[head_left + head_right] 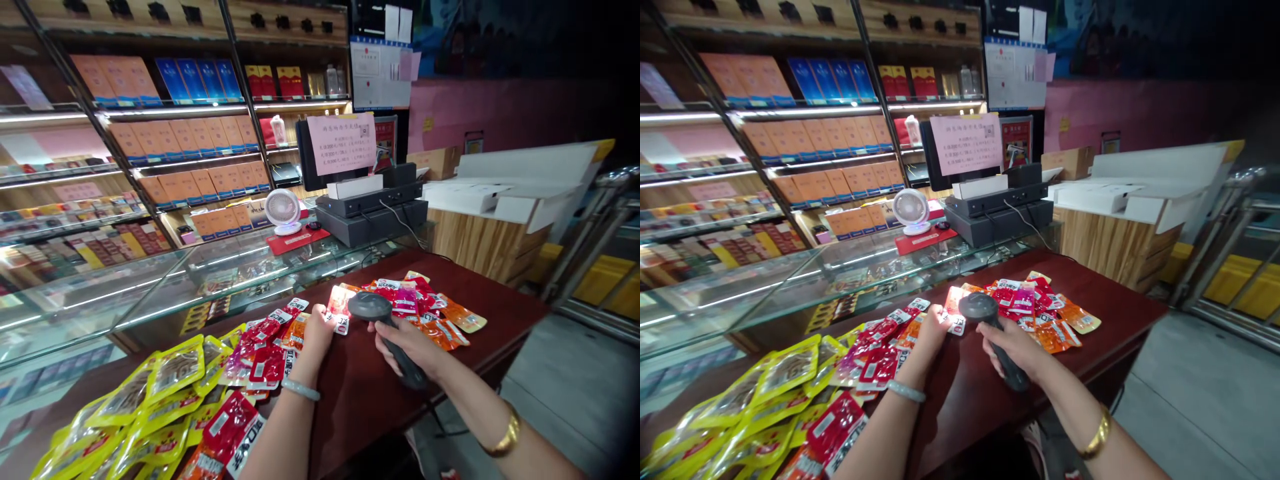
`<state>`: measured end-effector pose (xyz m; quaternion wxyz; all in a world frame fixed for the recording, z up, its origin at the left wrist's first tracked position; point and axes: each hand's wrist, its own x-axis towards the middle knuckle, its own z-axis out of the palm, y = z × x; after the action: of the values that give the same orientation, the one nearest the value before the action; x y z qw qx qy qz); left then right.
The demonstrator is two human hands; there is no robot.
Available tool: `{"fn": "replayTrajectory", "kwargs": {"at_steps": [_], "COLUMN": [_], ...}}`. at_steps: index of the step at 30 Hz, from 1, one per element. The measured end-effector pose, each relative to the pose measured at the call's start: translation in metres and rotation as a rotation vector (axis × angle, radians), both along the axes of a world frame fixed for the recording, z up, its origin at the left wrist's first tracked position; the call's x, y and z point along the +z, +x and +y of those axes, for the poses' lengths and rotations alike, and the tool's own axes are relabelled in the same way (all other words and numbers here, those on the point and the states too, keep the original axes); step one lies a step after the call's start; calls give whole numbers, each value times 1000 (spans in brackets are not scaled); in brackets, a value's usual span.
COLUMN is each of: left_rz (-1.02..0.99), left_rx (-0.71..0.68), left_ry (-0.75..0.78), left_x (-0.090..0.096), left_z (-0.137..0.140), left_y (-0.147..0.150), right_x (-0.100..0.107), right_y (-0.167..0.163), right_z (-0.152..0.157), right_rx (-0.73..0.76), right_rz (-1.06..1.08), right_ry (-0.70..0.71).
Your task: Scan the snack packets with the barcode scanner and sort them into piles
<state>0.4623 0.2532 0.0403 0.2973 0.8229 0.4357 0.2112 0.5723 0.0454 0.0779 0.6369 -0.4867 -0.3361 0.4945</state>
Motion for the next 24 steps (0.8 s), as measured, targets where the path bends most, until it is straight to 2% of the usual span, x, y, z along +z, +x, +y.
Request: {"fn": "replayTrajectory", "kwargs": {"at_steps": [3, 5, 8, 10, 12, 16, 19, 24], "left_rz": [61, 161, 318, 324, 286, 288, 333, 301], "left_rx": [26, 74, 204, 296, 321, 136, -16, -253], "left_ry": [4, 64, 307, 471, 537, 442, 343, 344], "left_x": [12, 24, 43, 49, 49, 38, 33, 31], "left_z": [1, 0, -4, -7, -12, -22, -25, -16], "left_y": [-9, -18, -33, -39, -38, -15, 21, 87], "right_x": [4, 8, 12, 11, 8, -2, -9, -20], "right_y": [9, 17, 28, 32, 32, 27, 24, 18], "right_z": [4, 9, 13, 12, 7, -9, -19, -33], "right_rx": [81, 118, 137, 121, 98, 27, 12, -17], "right_rz": [5, 26, 59, 60, 52, 31, 15, 46], "right_ry": [6, 9, -9, -21, -25, -45, -90, -112]}}
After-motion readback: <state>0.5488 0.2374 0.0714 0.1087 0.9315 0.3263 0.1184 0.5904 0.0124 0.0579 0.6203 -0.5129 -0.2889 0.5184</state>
